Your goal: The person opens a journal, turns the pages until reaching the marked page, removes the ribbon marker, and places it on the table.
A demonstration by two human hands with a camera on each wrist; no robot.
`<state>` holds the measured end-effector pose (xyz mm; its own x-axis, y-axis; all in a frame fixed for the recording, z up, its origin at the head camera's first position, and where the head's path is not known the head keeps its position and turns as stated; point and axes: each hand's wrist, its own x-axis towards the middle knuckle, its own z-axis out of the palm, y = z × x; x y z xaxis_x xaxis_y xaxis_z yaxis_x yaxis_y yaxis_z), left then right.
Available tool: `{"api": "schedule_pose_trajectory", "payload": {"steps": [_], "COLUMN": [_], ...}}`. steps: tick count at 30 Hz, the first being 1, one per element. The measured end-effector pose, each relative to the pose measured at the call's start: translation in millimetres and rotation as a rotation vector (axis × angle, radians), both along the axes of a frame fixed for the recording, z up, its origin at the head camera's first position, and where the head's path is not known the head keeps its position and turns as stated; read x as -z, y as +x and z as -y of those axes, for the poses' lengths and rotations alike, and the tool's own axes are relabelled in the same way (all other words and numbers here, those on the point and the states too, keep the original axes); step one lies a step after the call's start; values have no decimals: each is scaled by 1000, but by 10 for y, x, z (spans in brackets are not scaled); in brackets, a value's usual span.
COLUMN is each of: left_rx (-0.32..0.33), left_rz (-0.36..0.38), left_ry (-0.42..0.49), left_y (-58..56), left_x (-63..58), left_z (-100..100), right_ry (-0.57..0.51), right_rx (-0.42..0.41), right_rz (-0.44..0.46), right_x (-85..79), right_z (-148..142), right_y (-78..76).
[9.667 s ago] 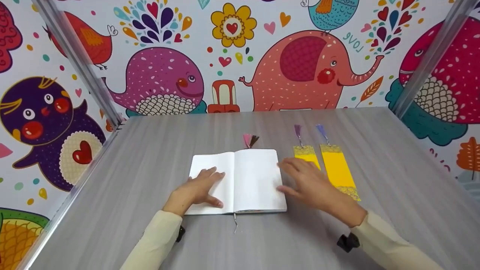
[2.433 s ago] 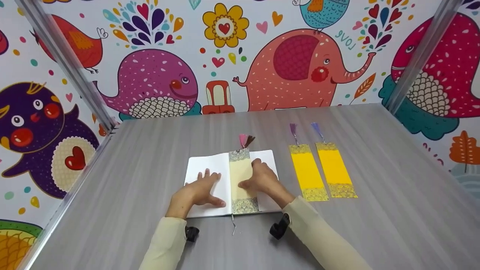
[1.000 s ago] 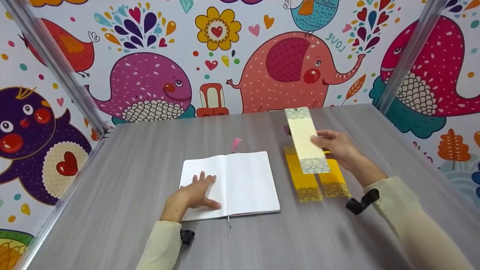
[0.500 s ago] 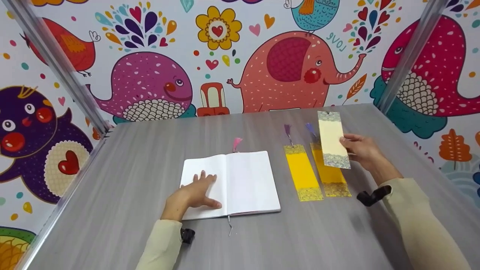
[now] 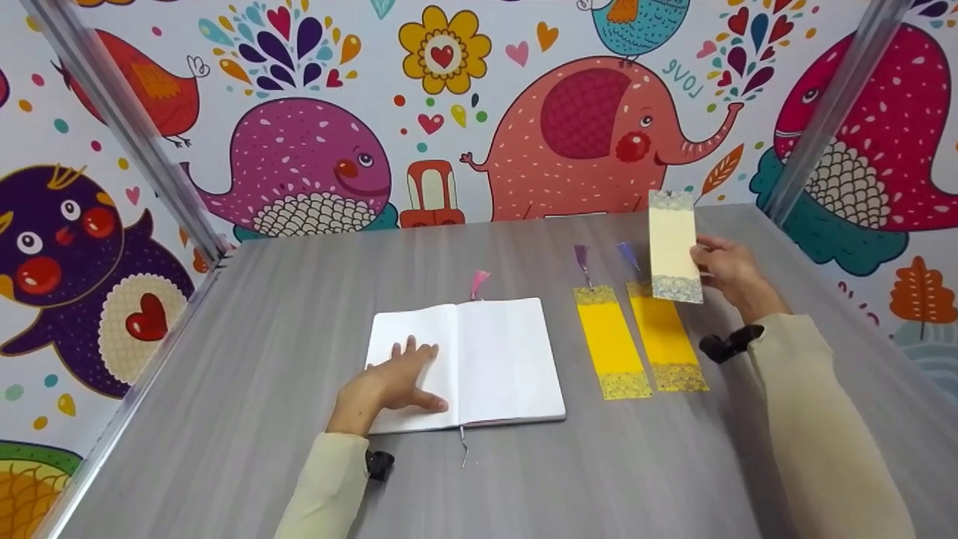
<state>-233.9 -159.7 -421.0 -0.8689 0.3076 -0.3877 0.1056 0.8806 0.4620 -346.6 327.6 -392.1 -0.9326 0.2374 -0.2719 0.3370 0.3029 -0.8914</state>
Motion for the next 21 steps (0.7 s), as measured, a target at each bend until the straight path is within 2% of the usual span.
{"api": "schedule_pose_trajectory", "payload": {"steps": [4,10,21], "left_rx": [4,-4,-15], "left_rz": [-2,-6,-8], "left_ry": [-4,-6,-8], "left_y": [-12,-13,9], "left_x": [-3,-23,-22], "left_z": [0,9,33], "right_ry": [34,72,150], "right_rx": [39,74,-84], "right_rz": [-5,92,189], "right_x": [33,180,284], "right_z": [-70,-219,-513], "right_y": [-26,39,383]}}
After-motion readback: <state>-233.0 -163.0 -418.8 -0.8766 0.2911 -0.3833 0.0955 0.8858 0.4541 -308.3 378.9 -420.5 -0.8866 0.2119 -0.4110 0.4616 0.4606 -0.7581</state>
